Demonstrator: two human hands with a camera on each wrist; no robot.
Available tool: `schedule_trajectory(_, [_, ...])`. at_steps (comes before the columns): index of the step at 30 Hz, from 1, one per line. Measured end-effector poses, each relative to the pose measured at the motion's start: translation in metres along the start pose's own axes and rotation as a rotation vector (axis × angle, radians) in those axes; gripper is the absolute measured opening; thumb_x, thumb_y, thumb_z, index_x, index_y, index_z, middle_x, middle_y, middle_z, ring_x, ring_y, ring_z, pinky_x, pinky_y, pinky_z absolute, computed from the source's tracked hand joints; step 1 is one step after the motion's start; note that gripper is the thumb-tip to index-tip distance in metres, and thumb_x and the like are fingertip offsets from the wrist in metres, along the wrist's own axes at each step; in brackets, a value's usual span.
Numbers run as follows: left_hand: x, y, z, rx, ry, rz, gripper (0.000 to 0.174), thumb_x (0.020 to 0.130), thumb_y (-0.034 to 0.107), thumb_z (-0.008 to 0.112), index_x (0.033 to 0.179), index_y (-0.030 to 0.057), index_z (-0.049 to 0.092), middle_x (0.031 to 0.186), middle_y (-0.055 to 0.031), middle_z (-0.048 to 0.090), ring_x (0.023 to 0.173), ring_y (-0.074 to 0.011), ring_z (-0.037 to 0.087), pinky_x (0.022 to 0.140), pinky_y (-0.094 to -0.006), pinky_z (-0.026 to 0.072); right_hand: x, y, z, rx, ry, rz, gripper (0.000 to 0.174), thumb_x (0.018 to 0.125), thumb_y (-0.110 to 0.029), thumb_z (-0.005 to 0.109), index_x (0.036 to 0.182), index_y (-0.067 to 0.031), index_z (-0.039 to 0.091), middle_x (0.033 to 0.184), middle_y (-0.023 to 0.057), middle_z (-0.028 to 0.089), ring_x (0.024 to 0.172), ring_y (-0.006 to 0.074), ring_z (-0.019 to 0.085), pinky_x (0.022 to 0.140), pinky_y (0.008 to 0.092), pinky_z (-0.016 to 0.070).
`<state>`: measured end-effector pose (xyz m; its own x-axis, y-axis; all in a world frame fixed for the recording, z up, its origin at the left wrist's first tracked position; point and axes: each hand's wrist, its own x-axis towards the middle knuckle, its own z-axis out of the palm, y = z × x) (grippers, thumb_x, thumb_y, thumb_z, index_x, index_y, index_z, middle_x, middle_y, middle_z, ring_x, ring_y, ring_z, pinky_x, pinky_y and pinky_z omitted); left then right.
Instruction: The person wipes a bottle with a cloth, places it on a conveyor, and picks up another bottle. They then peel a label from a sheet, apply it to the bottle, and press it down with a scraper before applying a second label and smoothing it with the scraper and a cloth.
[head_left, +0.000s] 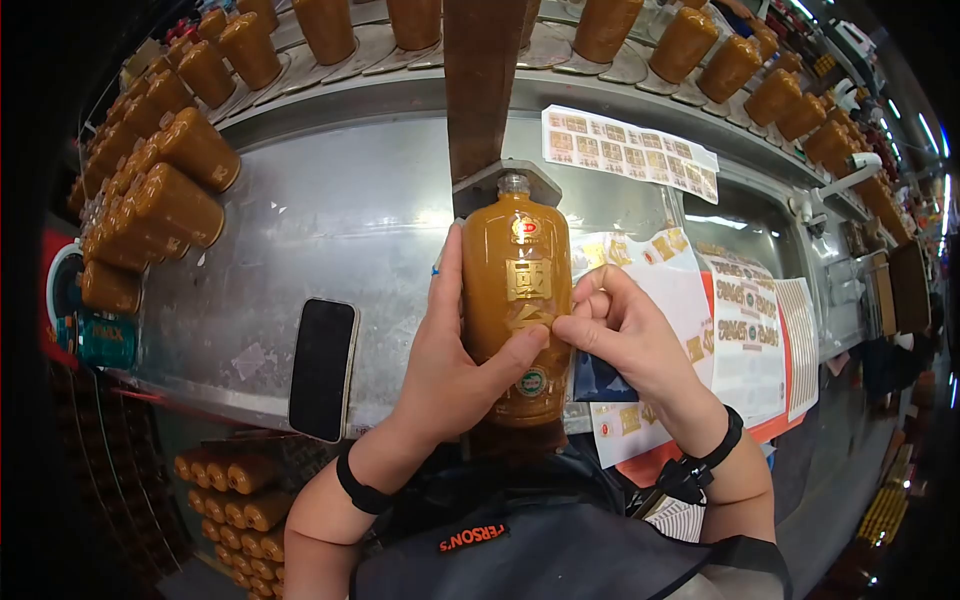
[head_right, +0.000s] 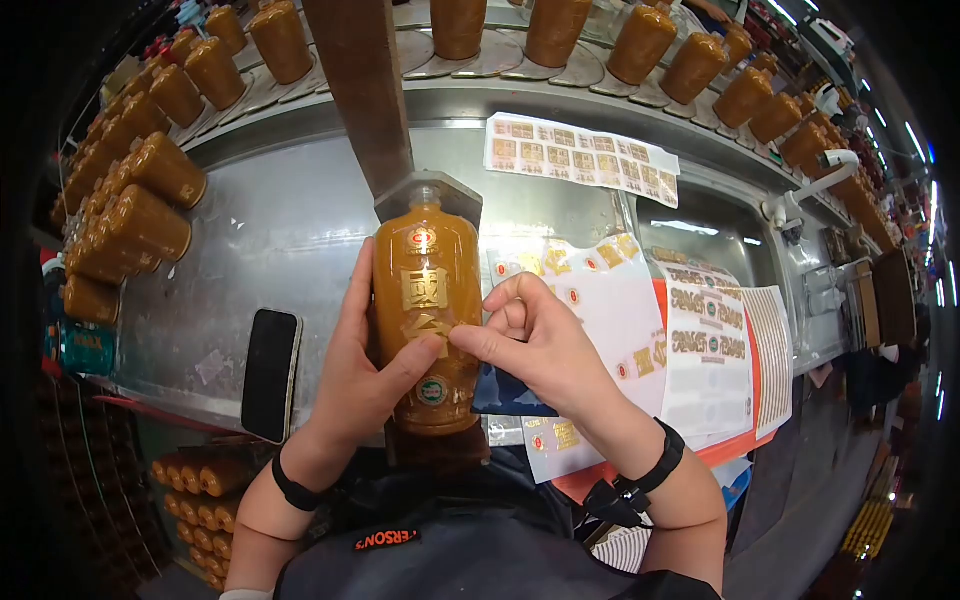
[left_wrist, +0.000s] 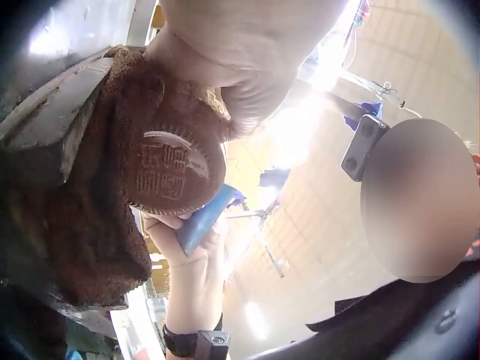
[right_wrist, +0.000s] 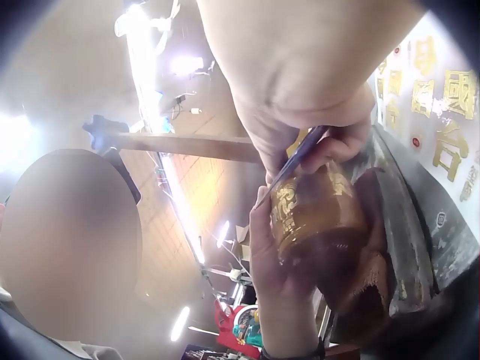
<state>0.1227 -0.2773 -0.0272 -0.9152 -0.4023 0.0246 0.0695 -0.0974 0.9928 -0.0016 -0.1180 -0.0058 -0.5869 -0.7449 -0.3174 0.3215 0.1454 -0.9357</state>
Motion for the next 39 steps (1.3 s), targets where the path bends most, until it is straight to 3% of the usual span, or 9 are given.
schedule_trajectory(7, [0.001,0.001,-0.002,-0.028,-0.030,-0.002,0.097,0.091,0.015,0.071,0.157,-0.0020,0.003,0.152,-0.0203,0.035,0.139,-0.0258,0.040,0.112,-0.0367,0.0363,0.002,0.003,-0.003,0.071,-0.003,0.035,0.036,0.087,-0.011,0.078,0.109,-0.0051,0.051,0.076,-0.0029,0.061,0.070,0.0024,0.055,0.068,0.0184,0.0422])
schedule_trajectory(15, [0.001,0.005,-0.001,-0.123,-0.031,-0.030,0.081,0.099,0.010,0.059,0.157,-0.0018,0.004,0.154,-0.0176,0.033,0.140,-0.0233,0.038,0.114,-0.0355,0.0326,0.005,0.000,-0.002,0.077,-0.013,0.048,0.035,0.088,-0.011,0.077,0.112,-0.0051,0.051,0.077,-0.0020,0.062,0.071,0.0039,0.057,0.070,0.0197,0.0439])
schedule_trajectory(39, [0.001,0.008,-0.008,-0.191,-0.053,-0.041,0.086,0.098,0.013,0.062,0.157,-0.0035,0.002,0.156,-0.0197,0.031,0.140,-0.0228,0.039,0.114,-0.0348,0.0324,0.006,0.005,-0.007,0.026,-0.044,0.074,0.035,0.090,-0.014,0.075,0.114,-0.0070,0.051,0.079,-0.0022,0.062,0.076,0.0041,0.058,0.075,0.0203,0.0437])
